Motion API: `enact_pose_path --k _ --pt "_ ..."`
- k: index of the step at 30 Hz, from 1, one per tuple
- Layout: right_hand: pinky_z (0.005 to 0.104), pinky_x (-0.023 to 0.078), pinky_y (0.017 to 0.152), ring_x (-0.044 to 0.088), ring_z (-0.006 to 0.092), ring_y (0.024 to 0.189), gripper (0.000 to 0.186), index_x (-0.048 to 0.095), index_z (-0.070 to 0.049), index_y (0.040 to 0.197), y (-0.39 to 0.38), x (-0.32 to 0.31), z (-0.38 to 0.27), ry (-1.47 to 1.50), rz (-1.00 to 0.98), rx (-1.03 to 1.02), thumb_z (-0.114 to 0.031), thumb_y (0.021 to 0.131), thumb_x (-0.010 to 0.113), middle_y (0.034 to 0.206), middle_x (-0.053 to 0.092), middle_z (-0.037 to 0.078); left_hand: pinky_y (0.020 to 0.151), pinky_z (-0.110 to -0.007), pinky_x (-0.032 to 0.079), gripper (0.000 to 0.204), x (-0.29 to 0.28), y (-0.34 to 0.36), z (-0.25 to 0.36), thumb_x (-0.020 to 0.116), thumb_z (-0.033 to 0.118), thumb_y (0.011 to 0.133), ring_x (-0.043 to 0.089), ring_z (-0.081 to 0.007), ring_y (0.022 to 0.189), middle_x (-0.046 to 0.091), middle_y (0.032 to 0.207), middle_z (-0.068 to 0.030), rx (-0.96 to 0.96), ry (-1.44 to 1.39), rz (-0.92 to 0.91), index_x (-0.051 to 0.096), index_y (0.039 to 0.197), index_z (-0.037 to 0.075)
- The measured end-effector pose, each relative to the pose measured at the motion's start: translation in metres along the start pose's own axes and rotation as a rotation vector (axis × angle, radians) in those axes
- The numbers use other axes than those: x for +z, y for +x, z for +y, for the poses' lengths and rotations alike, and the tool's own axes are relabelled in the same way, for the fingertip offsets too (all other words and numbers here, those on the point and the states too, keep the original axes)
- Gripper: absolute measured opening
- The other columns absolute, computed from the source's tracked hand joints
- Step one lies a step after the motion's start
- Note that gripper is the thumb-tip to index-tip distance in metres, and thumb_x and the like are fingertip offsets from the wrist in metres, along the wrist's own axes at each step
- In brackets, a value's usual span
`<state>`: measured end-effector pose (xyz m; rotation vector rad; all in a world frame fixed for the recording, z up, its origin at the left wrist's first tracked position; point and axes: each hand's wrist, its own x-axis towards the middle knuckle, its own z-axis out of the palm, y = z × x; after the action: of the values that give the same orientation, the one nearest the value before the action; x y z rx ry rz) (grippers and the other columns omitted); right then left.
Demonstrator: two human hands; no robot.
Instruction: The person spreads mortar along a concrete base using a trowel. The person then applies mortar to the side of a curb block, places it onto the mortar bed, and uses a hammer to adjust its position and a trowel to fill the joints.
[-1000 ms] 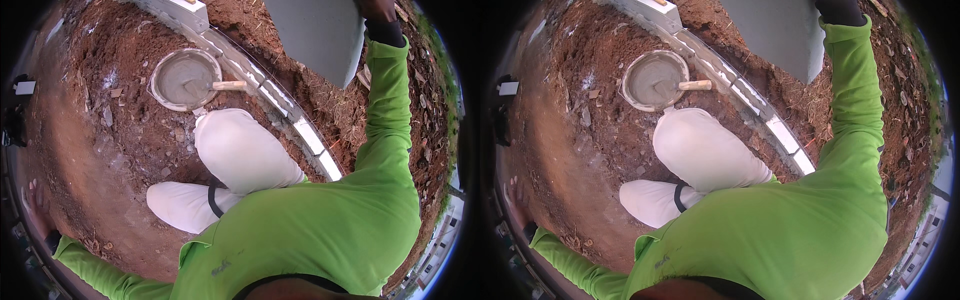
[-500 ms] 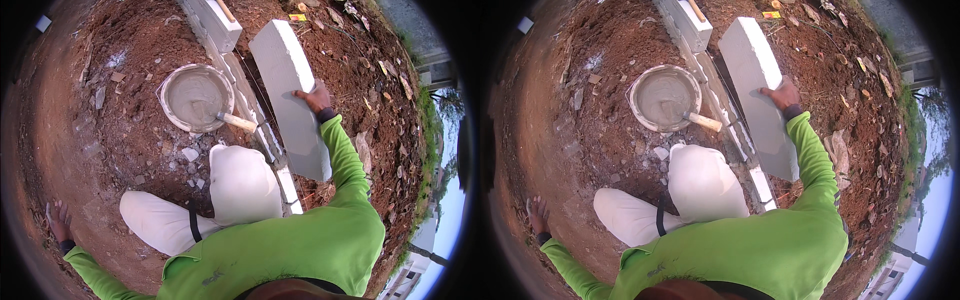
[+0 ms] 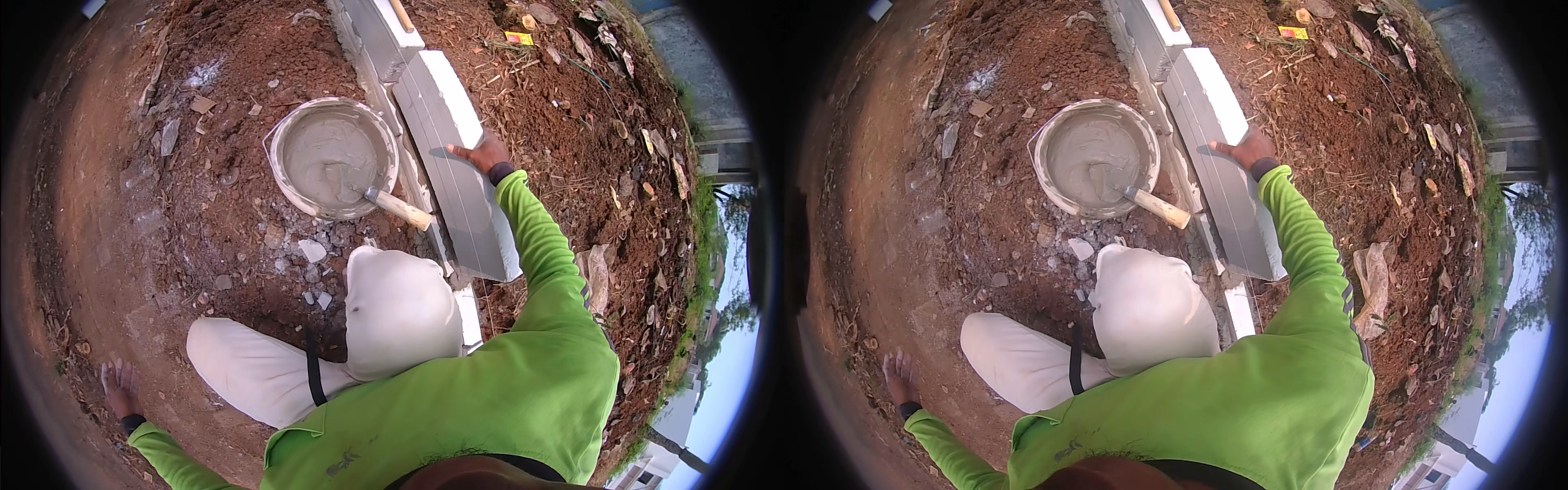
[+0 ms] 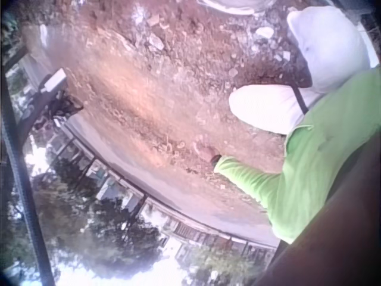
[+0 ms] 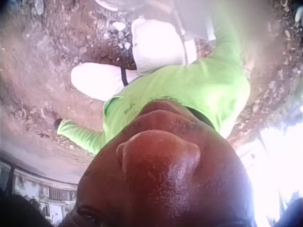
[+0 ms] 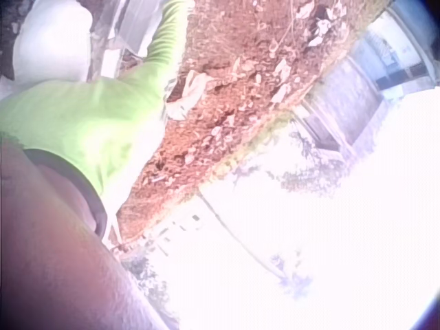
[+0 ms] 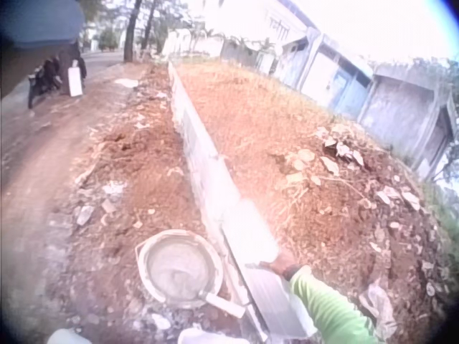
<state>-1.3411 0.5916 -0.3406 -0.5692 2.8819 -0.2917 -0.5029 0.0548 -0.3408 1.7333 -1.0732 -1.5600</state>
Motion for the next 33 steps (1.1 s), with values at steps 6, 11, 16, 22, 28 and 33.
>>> enact_pose_path --k 6,11,16,22,28,33 --pt "0.0438 0.053 0.096 0.069 0.0373 0.109 0.094 0.064 0.001 0.125 0.025 0.025 0.001 -0.070 -0.061 0.071 -0.069 0.067 0.084 0.116 0.071 0.024 0.106 -0.042 0.041 0.061 -0.032 -0.017 -0.037 0.054 0.044 0.102 0.057 -0.0247 0.126 0.052 0.148 -0.0085 -0.040 0.062 0.025 0.036 0.155 0.018" --pt "0.0453 0.054 0.094 0.069 0.0390 0.107 0.096 0.065 0.002 0.124 0.017 0.021 -0.019 -0.027 -0.031 0.016 -0.074 0.066 0.081 0.115 0.071 0.025 0.105 -0.042 0.043 0.061 -0.032 -0.034 -0.041 0.057 0.043 0.101 0.058 -0.0257 0.125 0.054 0.145 -0.0099 -0.083 -0.025 0.083 0.038 0.153 0.018" --pt "0.0452 0.055 0.092 0.070 0.0395 0.105 0.094 0.067 0.002 0.121 0.019 0.023 -0.029 -0.011 -0.032 0.012 -0.074 0.067 0.080 0.112 0.072 0.025 0.106 -0.043 0.044 0.059 -0.020 -0.055 -0.030 0.057 0.043 0.101 0.058 -0.0260 0.126 0.054 0.145 -0.0108 -0.074 0.004 0.132 0.039 0.151 0.018" --pt "0.0437 0.055 0.089 0.072 0.0392 0.099 0.099 0.068 0.010 0.111 0.047 0.056 0.014 -0.025 -0.002 -0.059 -0.077 0.065 0.079 0.105 0.072 0.028 0.110 -0.047 0.041 0.059 -0.002 -0.047 -0.027 0.056 0.043 0.101 0.055 -0.0287 0.130 0.050 0.149 -0.0130 -0.099 0.053 0.051 0.037 0.153 0.020" --pt "0.0459 0.058 0.086 0.072 0.0410 0.097 0.111 0.061 0.011 0.122 0.047 0.055 0.008 -0.127 -0.015 -0.029 -0.083 0.065 0.073 0.106 0.071 0.029 0.111 -0.051 0.039 0.059 0.032 -0.034 -0.040 0.051 0.043 0.105 0.049 -0.0316 0.138 0.044 0.156 -0.0149 -0.147 0.100 -0.026 0.033 0.156 0.021" --pt "0.0437 0.054 0.091 0.069 0.0353 0.101 0.060 0.067 -0.006 0.124 0.018 0.028 -0.013 0.196 0.039 -0.231 -0.040 0.077 0.081 0.111 0.072 0.019 0.113 -0.052 0.038 0.059 0.076 -0.036 -0.031 0.048 0.041 0.106 0.047 -0.0329 0.140 0.042 0.157 -0.0146 -0.141 0.154 -0.068 0.030 0.158 0.018"
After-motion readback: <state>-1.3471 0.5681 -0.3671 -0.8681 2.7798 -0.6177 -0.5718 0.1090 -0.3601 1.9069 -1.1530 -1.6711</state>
